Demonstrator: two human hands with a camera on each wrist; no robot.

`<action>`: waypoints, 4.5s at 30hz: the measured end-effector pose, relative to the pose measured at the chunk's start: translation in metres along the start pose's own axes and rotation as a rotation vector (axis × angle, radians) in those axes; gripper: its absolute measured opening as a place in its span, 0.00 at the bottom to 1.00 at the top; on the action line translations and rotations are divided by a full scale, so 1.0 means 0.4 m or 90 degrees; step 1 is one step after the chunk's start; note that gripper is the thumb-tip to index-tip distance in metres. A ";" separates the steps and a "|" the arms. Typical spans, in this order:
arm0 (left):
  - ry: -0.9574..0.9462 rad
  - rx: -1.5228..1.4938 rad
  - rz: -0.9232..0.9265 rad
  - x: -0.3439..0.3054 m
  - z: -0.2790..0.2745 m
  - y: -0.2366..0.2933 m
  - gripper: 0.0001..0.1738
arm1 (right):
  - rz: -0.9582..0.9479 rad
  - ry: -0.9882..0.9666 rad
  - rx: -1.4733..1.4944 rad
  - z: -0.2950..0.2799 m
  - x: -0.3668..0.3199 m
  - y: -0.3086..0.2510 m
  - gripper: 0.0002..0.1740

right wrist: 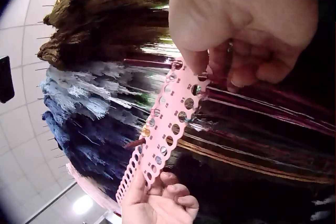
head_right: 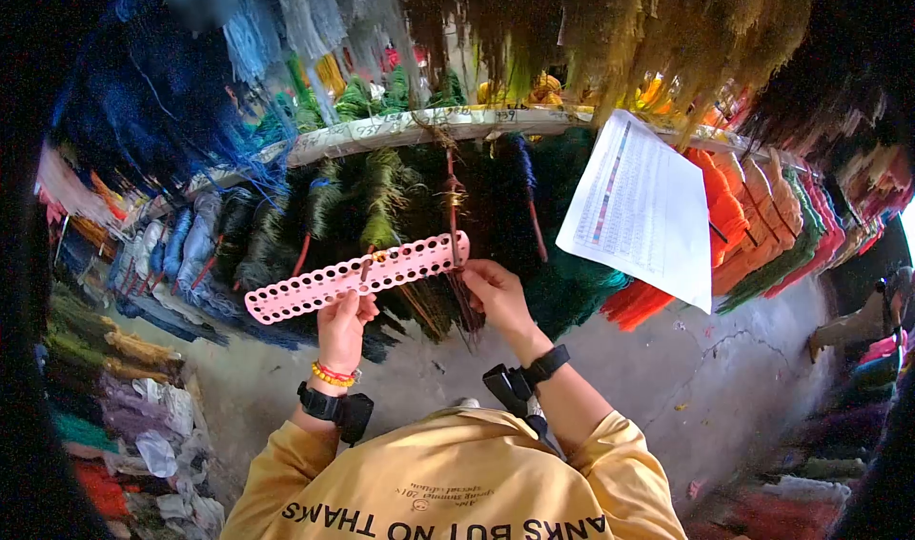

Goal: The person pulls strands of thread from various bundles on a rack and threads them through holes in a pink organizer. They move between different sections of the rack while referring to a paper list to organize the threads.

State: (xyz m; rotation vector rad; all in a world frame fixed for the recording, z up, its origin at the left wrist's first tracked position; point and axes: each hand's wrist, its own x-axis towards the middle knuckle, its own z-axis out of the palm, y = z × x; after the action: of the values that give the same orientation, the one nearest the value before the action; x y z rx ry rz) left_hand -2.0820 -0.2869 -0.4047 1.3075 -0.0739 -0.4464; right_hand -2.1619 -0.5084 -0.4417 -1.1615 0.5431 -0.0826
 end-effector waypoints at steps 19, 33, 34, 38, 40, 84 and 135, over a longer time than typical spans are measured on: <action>0.230 -0.019 -0.003 -0.069 0.120 -0.054 0.05 | 0.050 -0.192 -0.156 -0.347 -0.154 -0.093 0.15; -0.419 0.381 0.225 0.000 0.558 0.119 0.07 | -0.087 0.035 0.075 -0.476 -0.249 -0.227 0.24; -0.419 0.398 0.290 0.018 0.585 0.129 0.07 | -0.084 0.071 0.078 -0.474 -0.249 -0.228 0.22; -0.314 0.571 0.383 0.097 0.645 0.105 0.09 | -0.057 0.177 0.083 -0.485 -0.256 -0.228 0.17; -0.335 0.611 0.390 0.130 0.651 0.066 0.10 | -0.056 0.171 0.087 -0.501 -0.261 -0.224 0.16; -0.431 0.606 0.274 0.164 0.687 0.006 0.15 | -0.087 0.060 0.042 -0.596 -0.317 -0.155 0.24; -1.093 0.336 -0.255 -0.381 3.495 -1.363 0.17 | 0.320 1.213 0.628 -3.158 -1.748 0.273 0.10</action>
State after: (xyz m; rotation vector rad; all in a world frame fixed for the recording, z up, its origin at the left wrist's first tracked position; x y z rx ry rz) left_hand -2.7918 -1.6134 -0.5103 1.0624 -1.4428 -1.8827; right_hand -3.3576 -1.2996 -0.6443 0.3973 2.1008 -0.9496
